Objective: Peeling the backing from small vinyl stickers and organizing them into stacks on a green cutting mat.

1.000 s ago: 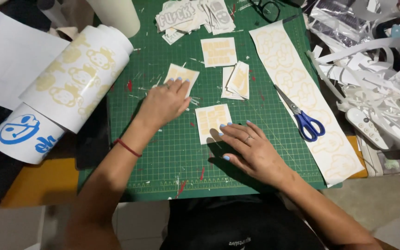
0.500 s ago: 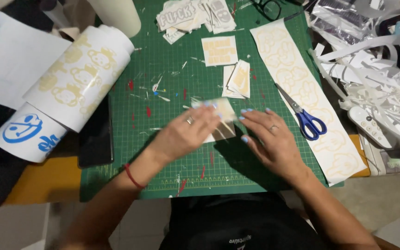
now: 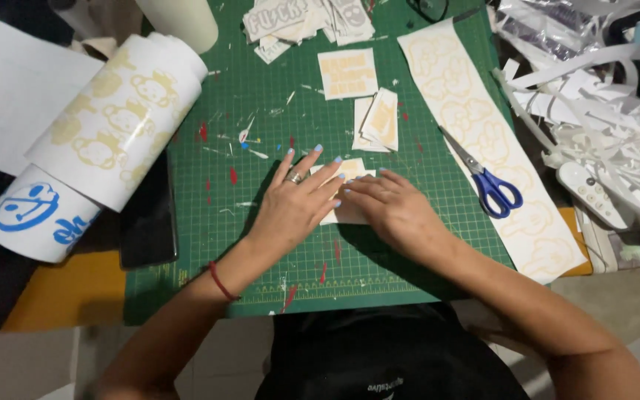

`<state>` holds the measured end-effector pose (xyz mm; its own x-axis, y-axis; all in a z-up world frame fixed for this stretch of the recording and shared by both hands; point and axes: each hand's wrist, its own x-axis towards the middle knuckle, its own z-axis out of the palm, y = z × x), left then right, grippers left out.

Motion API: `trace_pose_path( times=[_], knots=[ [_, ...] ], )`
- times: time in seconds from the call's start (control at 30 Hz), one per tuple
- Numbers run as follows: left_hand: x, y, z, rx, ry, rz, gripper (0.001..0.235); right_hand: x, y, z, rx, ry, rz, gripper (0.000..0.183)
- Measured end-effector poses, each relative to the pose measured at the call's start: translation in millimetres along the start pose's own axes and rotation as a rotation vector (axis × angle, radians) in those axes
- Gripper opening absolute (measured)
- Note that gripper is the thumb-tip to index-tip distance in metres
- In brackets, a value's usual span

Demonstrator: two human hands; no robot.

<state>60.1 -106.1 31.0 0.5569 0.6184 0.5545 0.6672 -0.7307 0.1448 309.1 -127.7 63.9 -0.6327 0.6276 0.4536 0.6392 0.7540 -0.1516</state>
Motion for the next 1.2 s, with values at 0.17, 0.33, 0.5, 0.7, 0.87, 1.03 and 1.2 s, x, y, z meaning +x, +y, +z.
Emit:
trace_pose_path(
  times=[0.17, 0.33, 0.5, 0.7, 0.87, 1.03, 1.2],
  knots=[
    [-9, -3, 14, 0.032, -0.100, -0.092, 0.041, -9, 16, 39, -0.034, 0.035, 0.001, 0.029],
    [-11, 0, 11, 0.094, -0.159, -0.125, 0.049, -12, 6, 31, -0.151, 0.045, 0.055, 0.028],
    [-12, -2, 6, 0.038, -0.245, -0.164, 0.058, -10, 6, 20, -0.167, 0.036, 0.065, 0.046],
    [-6, -11, -9, 0.067, -0.468, -0.175, 0.081, -7, 5, 5, -0.151, -0.159, 0.157, 0.073],
    [-1, -4, -23, 0.077, -0.452, -0.156, 0.096, -13, 8, 9, -0.181, -0.257, 0.174, 0.087],
    [-3, -6, -21, 0.069, -0.413, -0.154, 0.104, -6, 12, 2, -0.132, -0.313, 0.152, 0.088],
    [-8, -13, -5, -0.010, -0.172, -0.117, 0.066, -5, 6, 1, -0.088, -0.228, 0.070, 0.075]
  ],
)
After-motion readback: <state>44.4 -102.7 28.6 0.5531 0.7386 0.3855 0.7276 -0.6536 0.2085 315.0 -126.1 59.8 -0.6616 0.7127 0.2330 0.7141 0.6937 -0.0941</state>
